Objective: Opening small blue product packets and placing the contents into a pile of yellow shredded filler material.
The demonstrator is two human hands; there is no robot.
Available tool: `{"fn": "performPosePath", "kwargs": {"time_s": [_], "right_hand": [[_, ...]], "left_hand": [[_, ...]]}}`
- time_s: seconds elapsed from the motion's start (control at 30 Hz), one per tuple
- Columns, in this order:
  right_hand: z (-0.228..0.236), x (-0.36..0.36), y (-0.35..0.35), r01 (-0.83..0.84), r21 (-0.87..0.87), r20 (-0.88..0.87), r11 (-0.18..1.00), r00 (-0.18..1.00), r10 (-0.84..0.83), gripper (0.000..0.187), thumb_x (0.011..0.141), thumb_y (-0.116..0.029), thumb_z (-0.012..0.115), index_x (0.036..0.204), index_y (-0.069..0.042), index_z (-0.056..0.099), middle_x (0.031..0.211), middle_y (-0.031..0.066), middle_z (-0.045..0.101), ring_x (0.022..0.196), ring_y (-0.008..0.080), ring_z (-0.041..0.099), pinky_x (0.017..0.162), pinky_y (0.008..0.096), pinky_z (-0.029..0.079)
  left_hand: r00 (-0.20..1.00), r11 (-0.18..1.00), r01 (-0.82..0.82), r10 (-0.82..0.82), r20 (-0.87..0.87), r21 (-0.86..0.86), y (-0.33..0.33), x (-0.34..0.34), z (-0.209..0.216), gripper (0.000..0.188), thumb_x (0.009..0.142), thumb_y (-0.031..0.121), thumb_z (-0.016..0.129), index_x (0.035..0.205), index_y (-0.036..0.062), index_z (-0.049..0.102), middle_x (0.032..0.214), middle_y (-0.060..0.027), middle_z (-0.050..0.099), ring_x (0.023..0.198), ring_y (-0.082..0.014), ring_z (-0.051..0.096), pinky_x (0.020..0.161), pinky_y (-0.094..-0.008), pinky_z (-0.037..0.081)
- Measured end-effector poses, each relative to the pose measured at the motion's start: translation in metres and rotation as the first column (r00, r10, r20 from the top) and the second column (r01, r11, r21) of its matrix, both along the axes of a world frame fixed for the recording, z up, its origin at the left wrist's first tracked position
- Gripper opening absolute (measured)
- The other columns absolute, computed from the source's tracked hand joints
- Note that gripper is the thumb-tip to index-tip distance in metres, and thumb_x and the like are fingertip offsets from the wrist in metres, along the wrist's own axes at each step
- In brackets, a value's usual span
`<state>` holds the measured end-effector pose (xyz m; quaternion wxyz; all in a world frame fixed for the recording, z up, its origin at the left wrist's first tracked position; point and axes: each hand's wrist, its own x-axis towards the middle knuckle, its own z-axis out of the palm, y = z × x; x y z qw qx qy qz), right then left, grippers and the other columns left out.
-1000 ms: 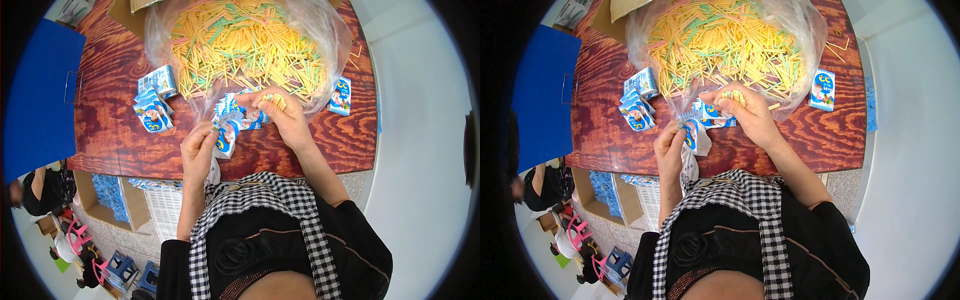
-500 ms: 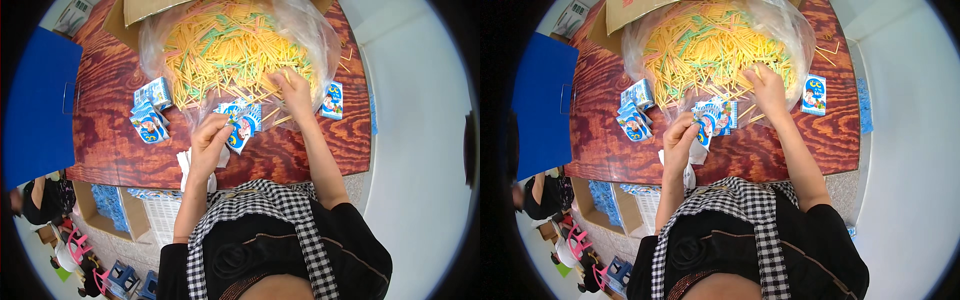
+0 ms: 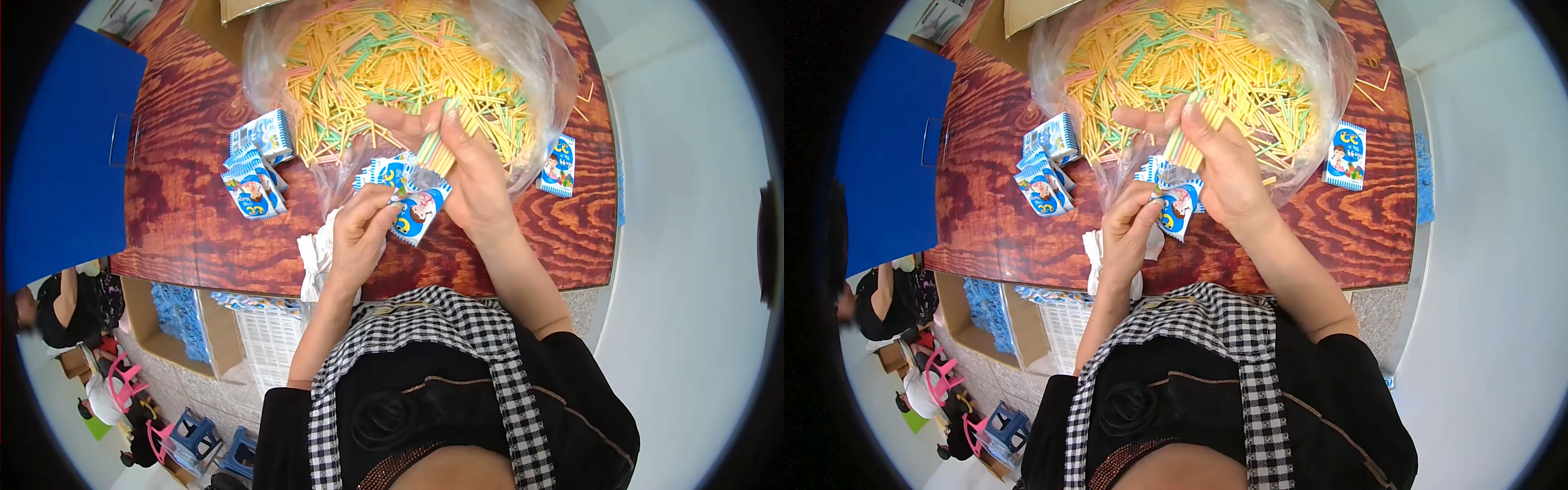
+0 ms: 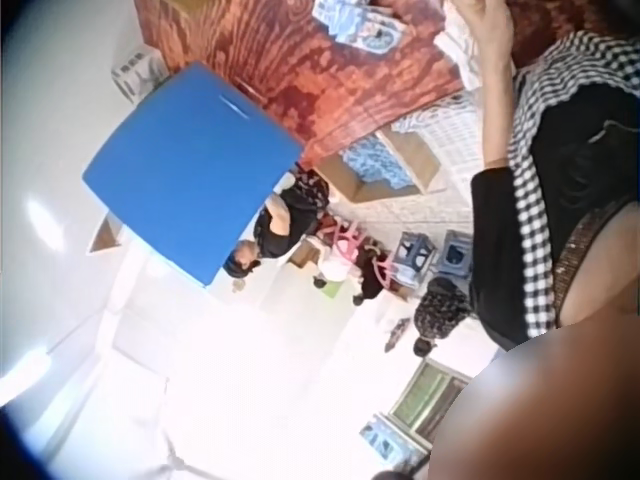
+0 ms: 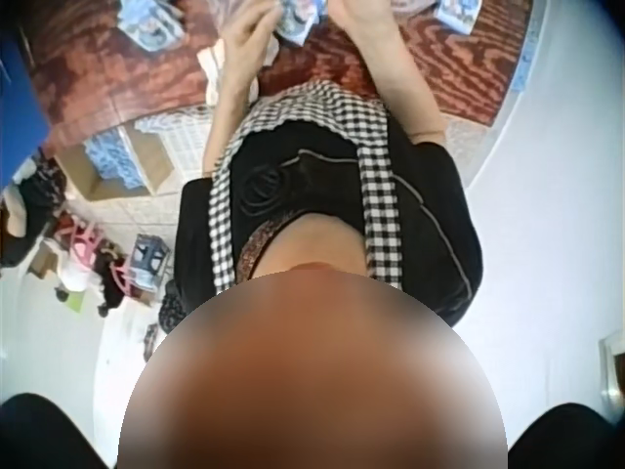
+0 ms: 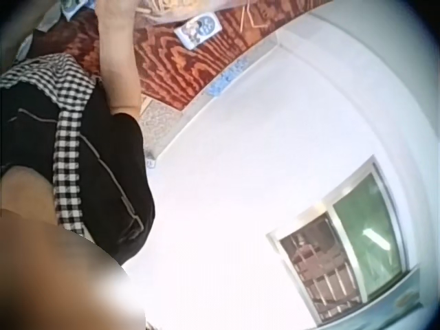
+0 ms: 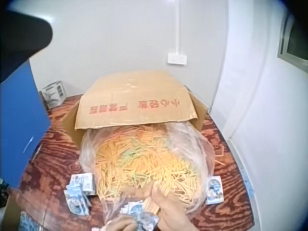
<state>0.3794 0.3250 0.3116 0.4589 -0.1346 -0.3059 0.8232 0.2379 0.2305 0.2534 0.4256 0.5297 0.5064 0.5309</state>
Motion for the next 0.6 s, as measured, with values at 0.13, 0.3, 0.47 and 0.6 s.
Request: {"fn": "performPosePath", "kwargs": {"time_s": [0.13, 0.3, 0.47, 0.6], "right_hand": [[-0.016, -0.007, -0.009, 0.029, 0.021, 0.001, 0.999, 1.0, -0.029, 0.031, 0.101, -0.036, 0.036, 0.092, -0.01, 0.05, 0.129, 0.0305, 0.049, 0.125, 0.0304, 0.047, 0.104, 0.0422, 0.037], [-0.017, 0.002, -0.032, 0.095, -0.119, 0.056, 0.988, 0.995, -0.088, 0.03, 0.102, -0.033, 0.036, 0.095, -0.009, 0.051, 0.128, 0.0303, 0.051, 0.123, 0.0312, 0.048, 0.103, 0.0435, 0.038], [-0.011, 0.001, -0.043, 0.276, -0.18, 0.121, 0.944, 0.959, -0.258, 0.028, 0.102, -0.03, 0.037, 0.096, -0.006, 0.051, 0.124, 0.0308, 0.053, 0.121, 0.0308, 0.05, 0.103, 0.044, 0.037], [-0.016, 0.004, -0.039, 0.166, -0.057, 0.116, 0.985, 0.981, -0.158, 0.026, 0.101, -0.029, 0.04, 0.099, -0.006, 0.051, 0.124, 0.0294, 0.054, 0.121, 0.0299, 0.051, 0.102, 0.0423, 0.04]], "left_hand": [[0.983, 0.998, -0.017, 0.027, 0.181, -0.056, -0.004, 0.006, -0.002, 0.012, 0.089, 0.0, 0.057, 0.098, -0.0067, 0.062, 0.092, -0.0062, 0.059, 0.082, -0.0121, 0.054, 0.073, -0.0226, 0.043], [0.909, 0.979, -0.046, 0.123, 0.398, -0.197, -0.014, 0.012, -0.013, 0.012, 0.091, 0.002, 0.056, 0.097, -0.0071, 0.062, 0.092, -0.0043, 0.058, 0.082, -0.0097, 0.052, 0.073, -0.0213, 0.041], [0.957, 0.99, -0.083, 0.112, 0.268, -0.118, -0.017, 0.018, -0.008, 0.012, 0.092, 0.002, 0.055, 0.097, -0.0072, 0.061, 0.092, -0.0046, 0.057, 0.083, -0.0098, 0.052, 0.074, -0.0207, 0.041], [0.956, 0.993, -0.062, 0.089, 0.281, -0.105, -0.016, 0.017, -0.006, 0.012, 0.092, 0.002, 0.055, 0.098, -0.0068, 0.062, 0.094, -0.0053, 0.058, 0.084, -0.01, 0.052, 0.074, -0.0204, 0.041]]}}
